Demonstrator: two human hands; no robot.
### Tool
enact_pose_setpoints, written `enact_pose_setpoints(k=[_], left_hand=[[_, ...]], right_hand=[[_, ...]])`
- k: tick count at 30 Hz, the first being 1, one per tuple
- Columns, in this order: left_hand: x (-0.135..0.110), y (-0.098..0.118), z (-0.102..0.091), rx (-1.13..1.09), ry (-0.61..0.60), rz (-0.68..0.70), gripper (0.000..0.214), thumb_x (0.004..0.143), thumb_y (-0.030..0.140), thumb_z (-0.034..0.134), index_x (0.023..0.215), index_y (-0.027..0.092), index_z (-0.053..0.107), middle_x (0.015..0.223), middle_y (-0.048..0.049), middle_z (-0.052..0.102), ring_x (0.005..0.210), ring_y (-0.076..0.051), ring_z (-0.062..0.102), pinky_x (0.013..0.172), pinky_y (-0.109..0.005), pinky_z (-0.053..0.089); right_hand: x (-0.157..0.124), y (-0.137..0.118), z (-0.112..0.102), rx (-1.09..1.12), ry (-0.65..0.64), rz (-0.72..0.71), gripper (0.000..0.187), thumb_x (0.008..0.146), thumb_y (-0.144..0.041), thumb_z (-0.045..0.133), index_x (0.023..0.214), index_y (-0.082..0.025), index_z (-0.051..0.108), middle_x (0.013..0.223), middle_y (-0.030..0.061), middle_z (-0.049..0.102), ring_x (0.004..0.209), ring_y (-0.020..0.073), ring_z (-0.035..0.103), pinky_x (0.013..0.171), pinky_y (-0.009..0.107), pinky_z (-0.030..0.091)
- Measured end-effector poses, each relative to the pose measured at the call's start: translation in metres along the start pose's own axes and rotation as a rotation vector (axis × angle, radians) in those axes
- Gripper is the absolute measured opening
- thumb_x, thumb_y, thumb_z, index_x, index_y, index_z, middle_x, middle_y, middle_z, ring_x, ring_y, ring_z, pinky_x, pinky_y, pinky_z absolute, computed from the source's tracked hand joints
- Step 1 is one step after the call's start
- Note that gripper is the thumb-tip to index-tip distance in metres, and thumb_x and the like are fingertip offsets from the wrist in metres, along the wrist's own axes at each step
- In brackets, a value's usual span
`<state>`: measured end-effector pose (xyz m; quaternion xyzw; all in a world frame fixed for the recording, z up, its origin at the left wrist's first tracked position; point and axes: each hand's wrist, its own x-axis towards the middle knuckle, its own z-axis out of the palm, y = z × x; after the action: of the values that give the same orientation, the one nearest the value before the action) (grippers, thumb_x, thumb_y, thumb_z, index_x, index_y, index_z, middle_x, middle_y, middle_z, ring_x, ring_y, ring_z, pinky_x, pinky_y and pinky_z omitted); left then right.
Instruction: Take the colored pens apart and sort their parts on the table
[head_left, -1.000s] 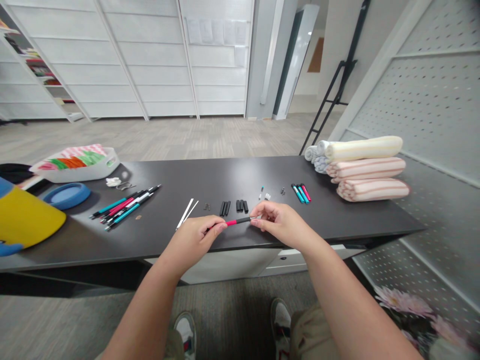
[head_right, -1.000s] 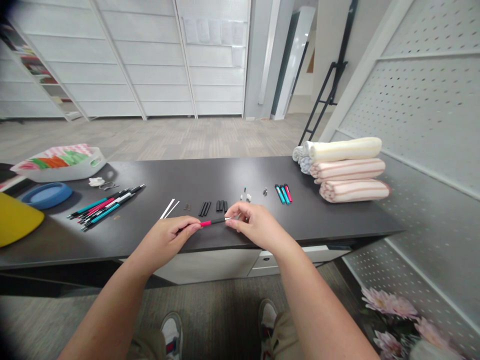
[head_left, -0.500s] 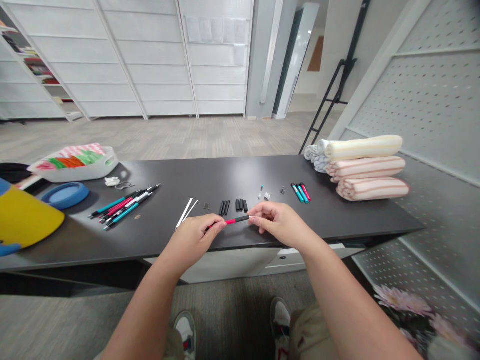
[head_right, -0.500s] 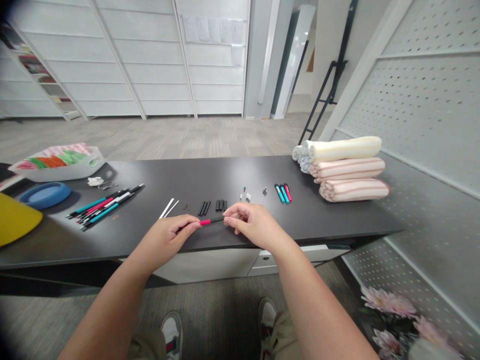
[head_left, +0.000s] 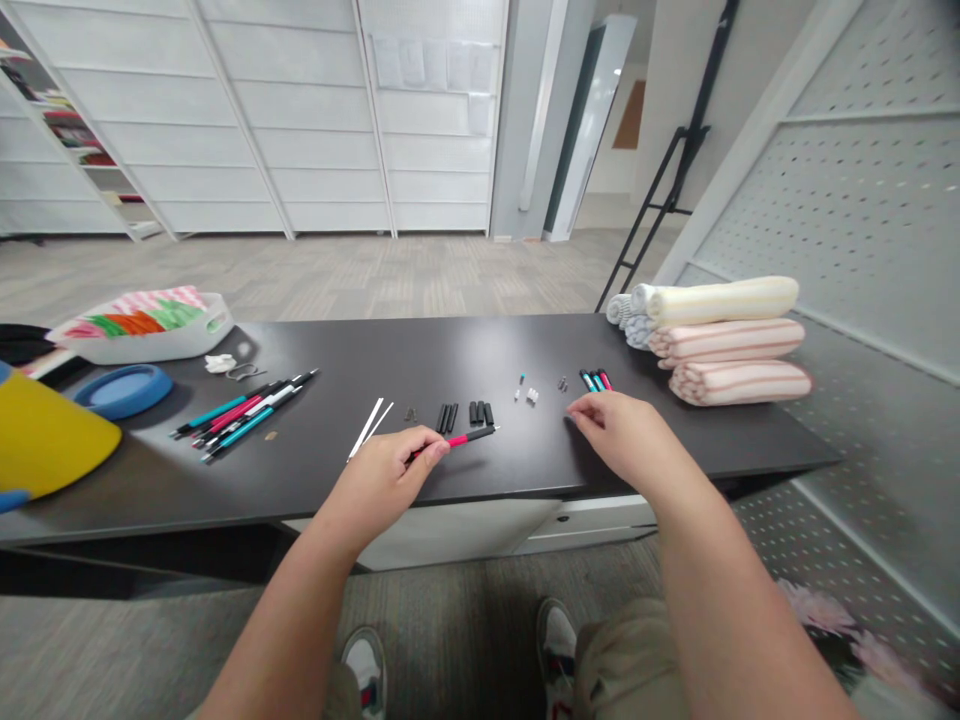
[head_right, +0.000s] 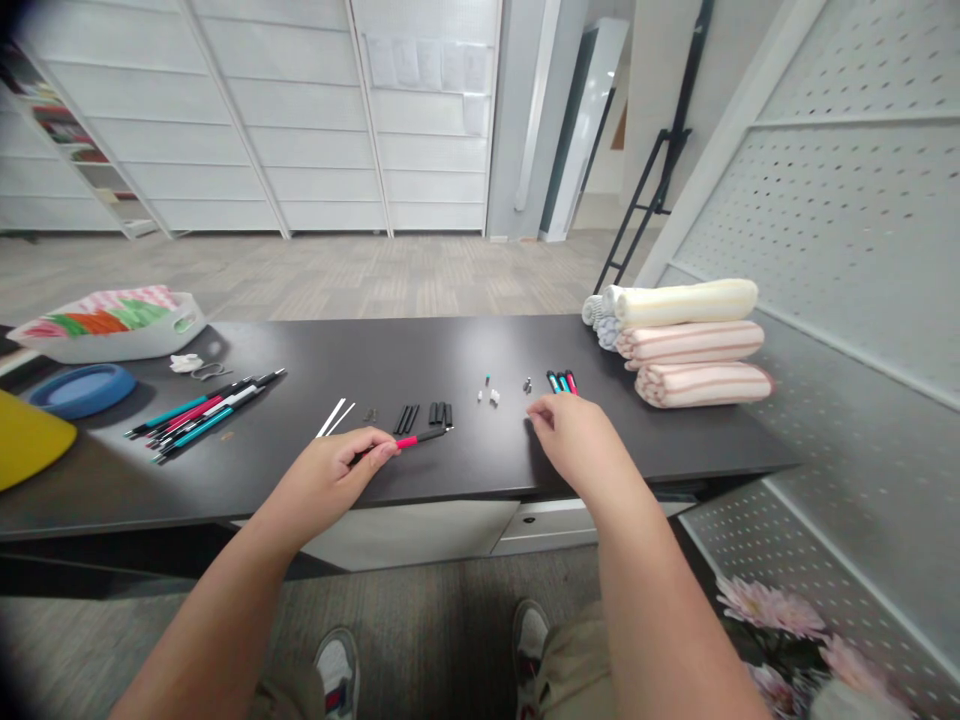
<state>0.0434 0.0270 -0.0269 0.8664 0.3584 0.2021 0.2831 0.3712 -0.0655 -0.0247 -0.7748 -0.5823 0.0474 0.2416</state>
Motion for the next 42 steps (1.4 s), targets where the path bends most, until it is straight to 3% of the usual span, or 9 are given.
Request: enact_pose_setpoints(k=[4,13,21,26,42], left_hand=[[0.002,0.001,0.002,0.020,0.007,-0.015,0.036,0.106,0.050,0.048,0.103,0.026,0.074,0.094,0.0000,0.077,0.084,-0.019,0.067,0.071,-0.028,0.042],[0.001,0.003,0.002,0.040,0.008,-0.020,0.036,0.106,0.050,0.047,0.102,0.026,0.074,0.093,0.0006,0.077,0.083,-0.019,0.067,0.070,-0.028,0.042],[0.001,0.003,0.003,0.048,0.004,-0.026,0.036,0.106,0.051,0.047,0.102,0.026,0.074,0.093,0.0006,0.077,0.083,-0.019,0.067,0.069,-0.028,0.042],[0.001,0.002,0.003,0.048,0.006,-0.018,0.036,0.106,0.050,0.046,0.102,0.026,0.074,0.093,0.0000,0.077,0.082,-0.019,0.067,0.071,-0.029,0.042],[0.002,0.003,0.004,0.061,0.001,-0.026,0.036,0.106,0.050,0.047,0.103,0.027,0.074,0.092,0.0012,0.077,0.082,-0.019,0.066,0.069,-0.029,0.041]], right_hand=[[0.003,0.005,0.004,-0.133,0.018,0.020,0.015,0.091,-0.018,0.065,0.093,-0.020,0.080,0.097,0.0093,0.078,0.086,0.0242,0.072,0.077,0.033,0.049],[0.014,0.008,0.022,-0.069,0.206,0.150,0.020,0.089,-0.021,0.072,0.108,-0.019,0.073,0.097,0.0049,0.078,0.079,0.0206,0.070,0.075,0.031,0.047],[0.023,0.004,0.027,-0.044,0.322,0.282,0.012,0.086,-0.023,0.074,0.096,-0.022,0.067,0.093,0.0031,0.079,0.085,0.0229,0.072,0.072,0.031,0.044],[0.024,0.005,0.028,-0.036,0.322,0.299,0.012,0.086,-0.025,0.074,0.094,-0.024,0.066,0.086,0.0015,0.078,0.082,0.0233,0.072,0.070,0.032,0.043],[0.022,0.002,0.027,-0.019,0.305,0.268,0.011,0.086,-0.021,0.071,0.096,-0.025,0.068,0.099,0.0019,0.080,0.085,0.0226,0.073,0.073,0.032,0.046]])
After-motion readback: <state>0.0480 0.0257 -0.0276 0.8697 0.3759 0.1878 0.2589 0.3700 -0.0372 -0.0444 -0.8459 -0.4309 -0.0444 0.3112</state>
